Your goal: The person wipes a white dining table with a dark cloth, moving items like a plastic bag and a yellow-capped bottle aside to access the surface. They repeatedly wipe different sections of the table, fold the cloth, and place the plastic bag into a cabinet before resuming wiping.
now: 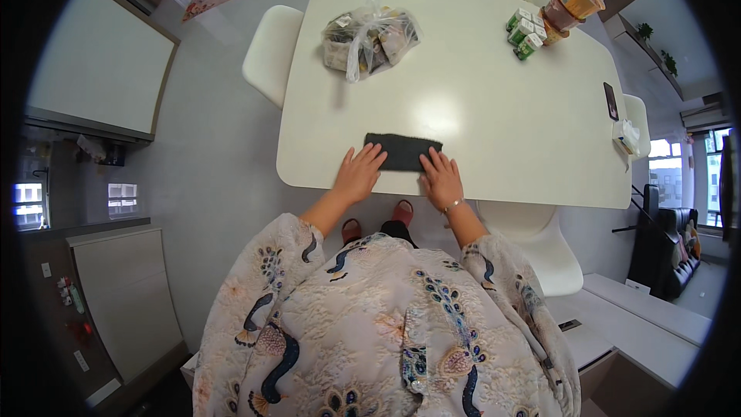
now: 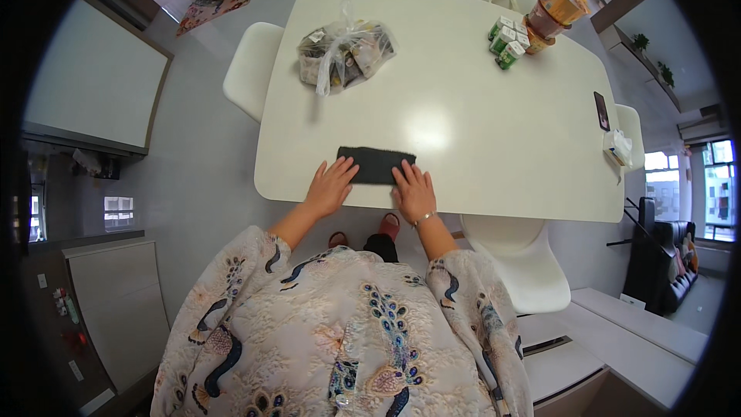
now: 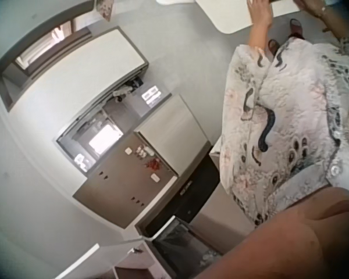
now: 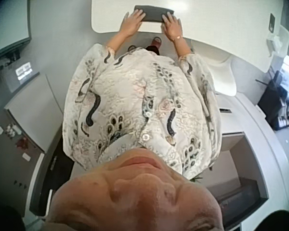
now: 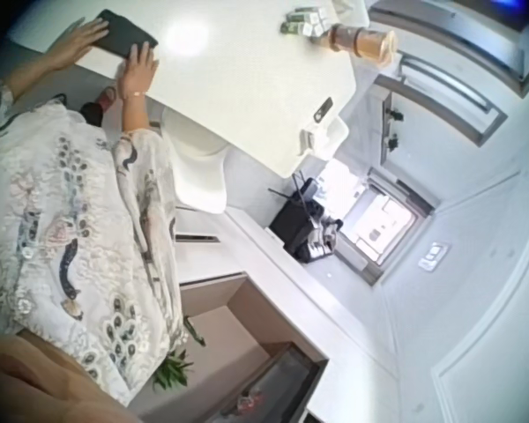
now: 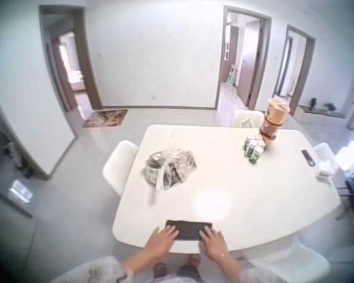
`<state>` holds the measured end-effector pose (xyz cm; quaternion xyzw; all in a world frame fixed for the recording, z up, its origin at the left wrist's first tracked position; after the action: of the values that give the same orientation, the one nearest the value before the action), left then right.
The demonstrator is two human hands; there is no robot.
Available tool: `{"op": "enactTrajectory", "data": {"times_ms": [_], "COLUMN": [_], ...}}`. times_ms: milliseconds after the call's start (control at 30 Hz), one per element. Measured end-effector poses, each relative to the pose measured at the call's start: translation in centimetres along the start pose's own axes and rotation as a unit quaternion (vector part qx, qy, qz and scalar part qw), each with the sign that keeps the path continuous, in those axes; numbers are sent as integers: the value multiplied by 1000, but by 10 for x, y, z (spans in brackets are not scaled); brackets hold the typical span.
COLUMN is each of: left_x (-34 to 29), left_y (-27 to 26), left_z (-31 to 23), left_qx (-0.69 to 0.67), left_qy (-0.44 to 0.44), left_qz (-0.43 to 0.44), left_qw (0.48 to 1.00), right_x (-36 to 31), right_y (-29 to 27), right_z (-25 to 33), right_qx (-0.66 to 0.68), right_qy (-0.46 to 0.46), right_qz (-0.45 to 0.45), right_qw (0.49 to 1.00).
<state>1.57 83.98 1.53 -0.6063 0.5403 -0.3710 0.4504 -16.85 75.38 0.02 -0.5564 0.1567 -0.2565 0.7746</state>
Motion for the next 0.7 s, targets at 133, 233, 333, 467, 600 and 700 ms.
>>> {"op": "enactTrajectory", "data": {"times_ms": [133,233,333,467,600,700], "left_x": [59,102,121,103,52,6], "left_y": [6,13,19,23,26,26], "left_z": [8,-3,-24,-57,-68,-63], "left_qx": [25,22,5,-46,-87,-123], "left_qy": [-12,-25,-12,42,98,125], "left_qz": [10,25,16,8,-13,-11], "left_qw": [1000,999,1000,998,991,984], "right_x": [51,72,66,13,-49,-85], "right_y": [-7,-17,-29,-37,-41,-26], "right_z": [-42,-78,-102,-104,-59,-25], "right_qx": [-11,-39,-29,-14,-17,-22], "right_qy": [27,41,34,38,40,45], "right_qz": [18,26,-45,-118,-169,-202], "right_qw": [999,998,998,992,985,978]}}
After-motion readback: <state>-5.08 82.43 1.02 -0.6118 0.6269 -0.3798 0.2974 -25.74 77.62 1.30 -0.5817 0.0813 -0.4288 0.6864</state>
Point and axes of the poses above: each hand's wrist, its own x-axis towards the middle knuckle, its own y-axis out of the palm, z = x × y, the point moved 7 cm from there along x, towards the middle knuckle, and after that the axes turned 10 degrees about -y, right-handed, at the moved point
